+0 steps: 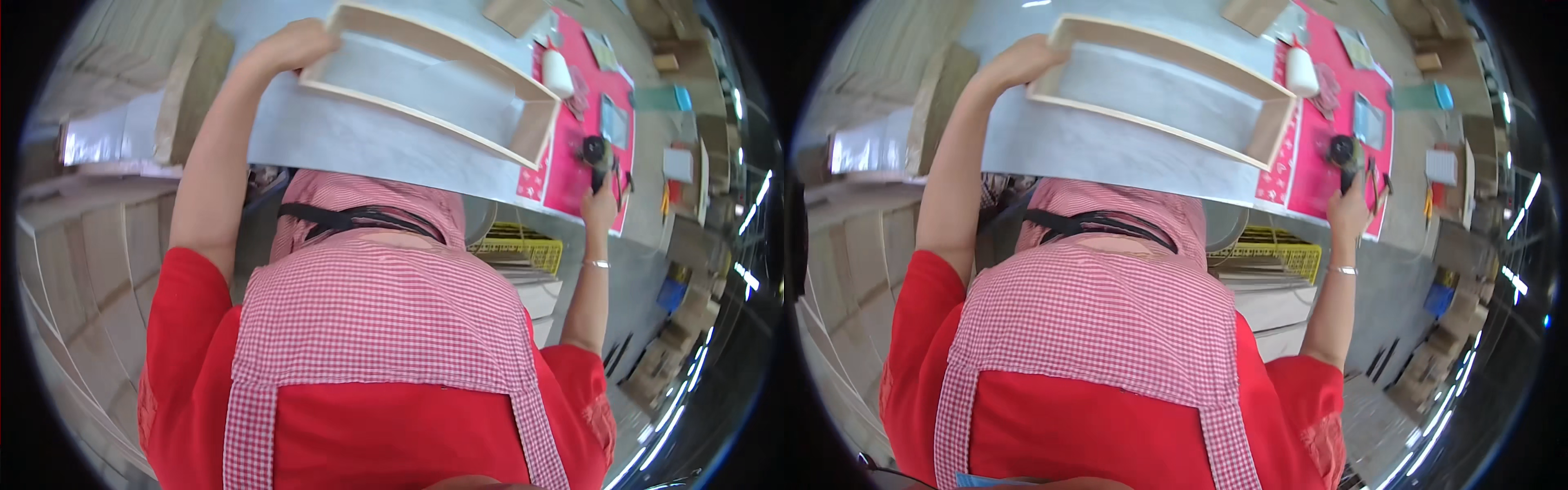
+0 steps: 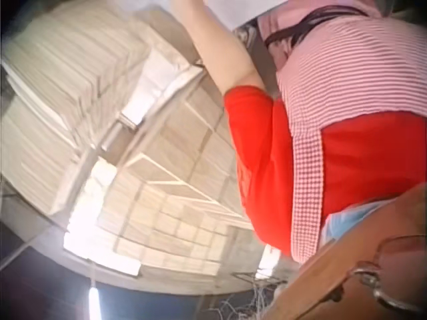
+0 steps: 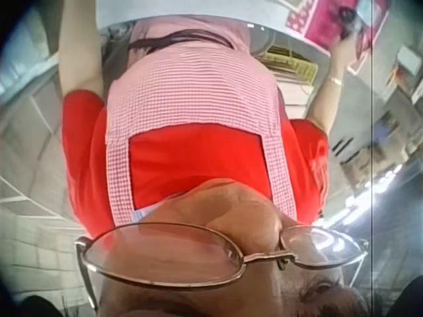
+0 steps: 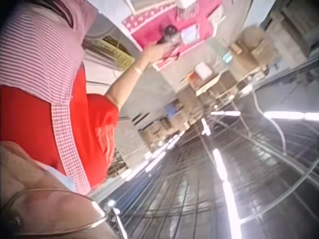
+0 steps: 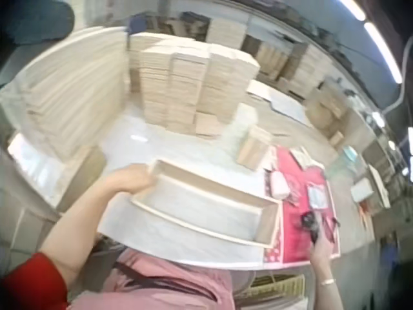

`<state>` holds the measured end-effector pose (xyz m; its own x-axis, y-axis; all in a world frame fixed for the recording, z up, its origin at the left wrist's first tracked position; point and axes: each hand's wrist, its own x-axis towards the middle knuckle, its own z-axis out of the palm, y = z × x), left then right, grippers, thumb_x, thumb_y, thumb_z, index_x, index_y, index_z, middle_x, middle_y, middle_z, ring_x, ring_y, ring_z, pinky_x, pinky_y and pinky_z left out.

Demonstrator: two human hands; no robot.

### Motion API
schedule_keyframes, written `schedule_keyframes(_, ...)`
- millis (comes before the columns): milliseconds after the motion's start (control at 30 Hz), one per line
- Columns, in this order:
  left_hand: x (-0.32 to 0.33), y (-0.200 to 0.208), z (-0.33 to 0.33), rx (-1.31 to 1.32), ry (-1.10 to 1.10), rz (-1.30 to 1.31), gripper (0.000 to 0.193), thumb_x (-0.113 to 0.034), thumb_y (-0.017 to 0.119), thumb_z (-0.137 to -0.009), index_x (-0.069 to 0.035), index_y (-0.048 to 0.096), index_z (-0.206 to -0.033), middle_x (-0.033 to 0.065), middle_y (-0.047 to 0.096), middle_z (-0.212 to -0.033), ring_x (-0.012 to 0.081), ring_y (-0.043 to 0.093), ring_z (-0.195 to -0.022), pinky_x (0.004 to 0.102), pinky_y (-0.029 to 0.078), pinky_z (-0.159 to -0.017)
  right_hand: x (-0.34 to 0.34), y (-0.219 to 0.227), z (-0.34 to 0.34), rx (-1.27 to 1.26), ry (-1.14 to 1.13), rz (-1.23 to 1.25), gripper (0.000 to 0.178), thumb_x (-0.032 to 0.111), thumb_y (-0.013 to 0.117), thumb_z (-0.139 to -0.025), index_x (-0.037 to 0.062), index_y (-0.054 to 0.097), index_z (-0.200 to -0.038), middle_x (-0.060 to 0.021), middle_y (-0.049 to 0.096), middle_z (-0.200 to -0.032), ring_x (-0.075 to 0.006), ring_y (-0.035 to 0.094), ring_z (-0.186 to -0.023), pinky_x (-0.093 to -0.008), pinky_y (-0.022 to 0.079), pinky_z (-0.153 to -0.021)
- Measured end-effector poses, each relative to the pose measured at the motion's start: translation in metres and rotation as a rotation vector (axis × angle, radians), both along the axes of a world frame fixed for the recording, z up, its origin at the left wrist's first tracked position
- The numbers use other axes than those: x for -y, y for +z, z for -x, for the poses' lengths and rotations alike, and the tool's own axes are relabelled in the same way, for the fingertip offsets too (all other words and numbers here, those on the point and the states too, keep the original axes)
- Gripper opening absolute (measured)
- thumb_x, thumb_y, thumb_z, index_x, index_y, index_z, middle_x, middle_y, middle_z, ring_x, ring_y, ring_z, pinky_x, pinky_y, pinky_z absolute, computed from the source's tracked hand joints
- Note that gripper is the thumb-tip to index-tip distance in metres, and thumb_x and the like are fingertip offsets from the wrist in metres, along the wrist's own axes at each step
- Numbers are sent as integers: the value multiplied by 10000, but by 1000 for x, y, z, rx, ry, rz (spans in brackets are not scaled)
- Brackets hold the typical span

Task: Assembling wooden boxes by applying glue to components and securing them with a pneumatic nail gun.

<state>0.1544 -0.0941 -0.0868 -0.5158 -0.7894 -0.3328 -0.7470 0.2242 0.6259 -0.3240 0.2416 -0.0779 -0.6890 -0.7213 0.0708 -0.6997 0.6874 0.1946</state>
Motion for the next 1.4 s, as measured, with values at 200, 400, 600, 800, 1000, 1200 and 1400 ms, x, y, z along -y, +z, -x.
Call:
schedule_keyframes(200,-1,16,3,68,13,-84,525,-397,528,-877,85,630,-1056,191,675,-922,273,658,-771,394,520,-669,-4,-30,-7,-111,-32,88,600,255,648,-876,98,465,-1426,-210,680,-1028,-415,673,-897,-517,533,-763)
schedule_keyframes(400,-10,27,2,67,74,-231,666,-544,518,-925,80,614,-1136,160,677,-1019,237,655,-884,391,511,-754,-5,-35,-11,-243,117,250,515,277,667,-886,62,544,-1337,-193,670,-1013,-341,655,-947,-428,519,-822)
schedule_keyframes(600,-51,0,-34,-333,355,-272,715,-580,407,-996,77,604,-1198,148,665,-1103,231,628,-1047,375,483,-909,12,-21,-91,718,168,828,380,266,467,-1032,-21,588,-1249,-165,656,-1141,-266,616,-1074,-371,477,-937)
schedule_keyframes(800,-102,-20,-53,-750,524,-268,706,-540,297,-1047,67,525,-1326,152,590,-1268,240,547,-1209,395,392,-1065,29,-15,-159,1043,148,939,598,398,274,-1076,-85,600,-1212,-149,666,-1137,-261,598,-1119,-385,426,-1017)
schedule_keyframes(1000,-94,40,-34,-925,343,94,745,-582,242,-1042,33,523,-1355,134,574,-1266,229,502,-1223,411,346,-1087,56,23,-130,888,440,995,703,474,185,-1072,-72,609,-1198,-132,662,-1089,-243,606,-1050,-378,416,-1012)
schedule_keyframes(1200,-74,45,-27,-733,473,-57,783,-625,244,-1024,19,558,-1340,105,582,-1221,203,491,-1189,393,360,-1046,75,20,-106,1433,276,842,752,554,211,-1051,-58,622,-1200,-101,674,-1041,-177,615,-974,-327,459,-914)
schedule_keyframes(1400,-60,35,-22,-629,509,-148,820,-666,261,-1003,17,580,-1325,91,595,-1212,192,489,-1180,389,372,-1007,88,2,-98,1458,178,725,786,595,225,-1037,-57,633,-1199,-96,686,-1029,-160,617,-958,-313,460,-898)
